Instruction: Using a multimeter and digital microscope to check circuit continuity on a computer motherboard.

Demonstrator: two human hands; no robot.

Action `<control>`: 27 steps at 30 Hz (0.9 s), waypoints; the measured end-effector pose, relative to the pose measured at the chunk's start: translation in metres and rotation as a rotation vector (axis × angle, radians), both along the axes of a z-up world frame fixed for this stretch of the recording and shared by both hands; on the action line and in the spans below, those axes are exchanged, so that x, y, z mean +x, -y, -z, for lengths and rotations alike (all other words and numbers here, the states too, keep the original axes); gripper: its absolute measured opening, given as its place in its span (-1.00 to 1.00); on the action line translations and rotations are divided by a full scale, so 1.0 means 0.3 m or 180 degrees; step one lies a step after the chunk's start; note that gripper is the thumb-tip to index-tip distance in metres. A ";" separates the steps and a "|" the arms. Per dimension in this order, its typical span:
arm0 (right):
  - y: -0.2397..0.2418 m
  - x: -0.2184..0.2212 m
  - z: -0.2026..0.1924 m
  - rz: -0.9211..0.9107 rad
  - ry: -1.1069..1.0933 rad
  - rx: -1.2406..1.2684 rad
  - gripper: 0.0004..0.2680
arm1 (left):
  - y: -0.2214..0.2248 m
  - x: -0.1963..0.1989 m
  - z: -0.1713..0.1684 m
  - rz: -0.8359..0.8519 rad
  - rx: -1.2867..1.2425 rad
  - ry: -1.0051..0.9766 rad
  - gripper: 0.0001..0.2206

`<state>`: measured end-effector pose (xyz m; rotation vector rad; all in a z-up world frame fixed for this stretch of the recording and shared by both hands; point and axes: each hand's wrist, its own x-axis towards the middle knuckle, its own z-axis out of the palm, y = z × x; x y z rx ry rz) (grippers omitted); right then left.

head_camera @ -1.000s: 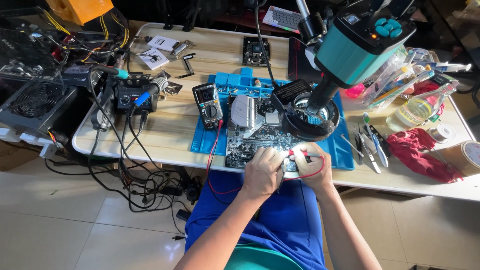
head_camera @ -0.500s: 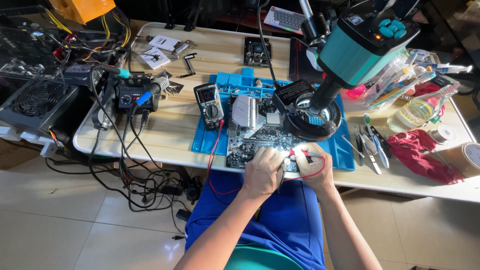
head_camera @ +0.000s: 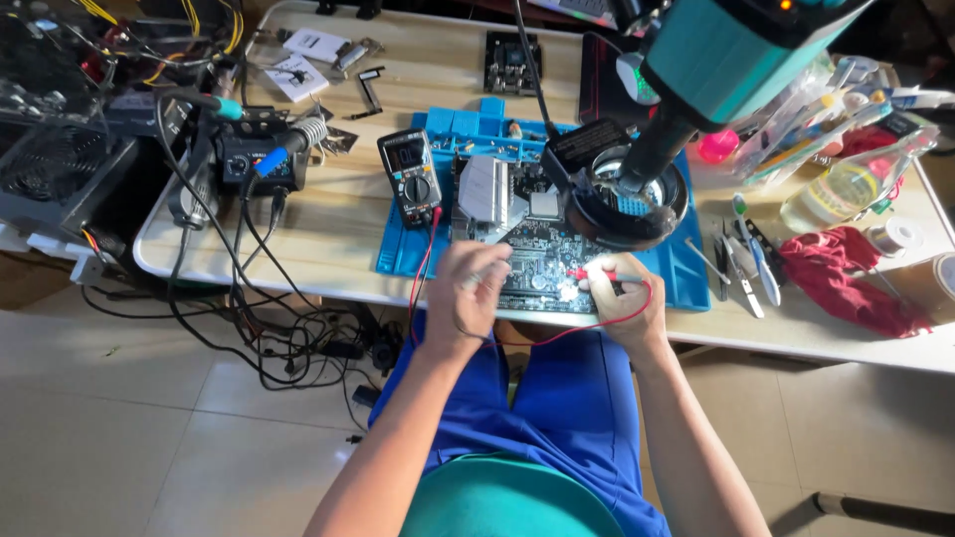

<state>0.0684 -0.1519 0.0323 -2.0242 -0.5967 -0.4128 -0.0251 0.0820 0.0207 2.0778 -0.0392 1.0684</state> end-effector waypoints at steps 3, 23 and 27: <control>0.011 0.007 0.007 -0.0018 -0.0128 0.0037 -0.92 | -0.085 0.002 -0.044 0.0077 -0.0363 0.0106 -0.84; 0.020 0.015 0.018 -0.0321 0.0149 0.0096 -0.96 | -0.170 0.100 0.055 -0.0608 -0.0461 -0.0419 -0.84; 0.028 0.015 0.020 -0.0314 0.0094 0.0101 -0.96 | -0.172 0.126 0.087 -0.0621 -0.0428 -0.0403 -0.85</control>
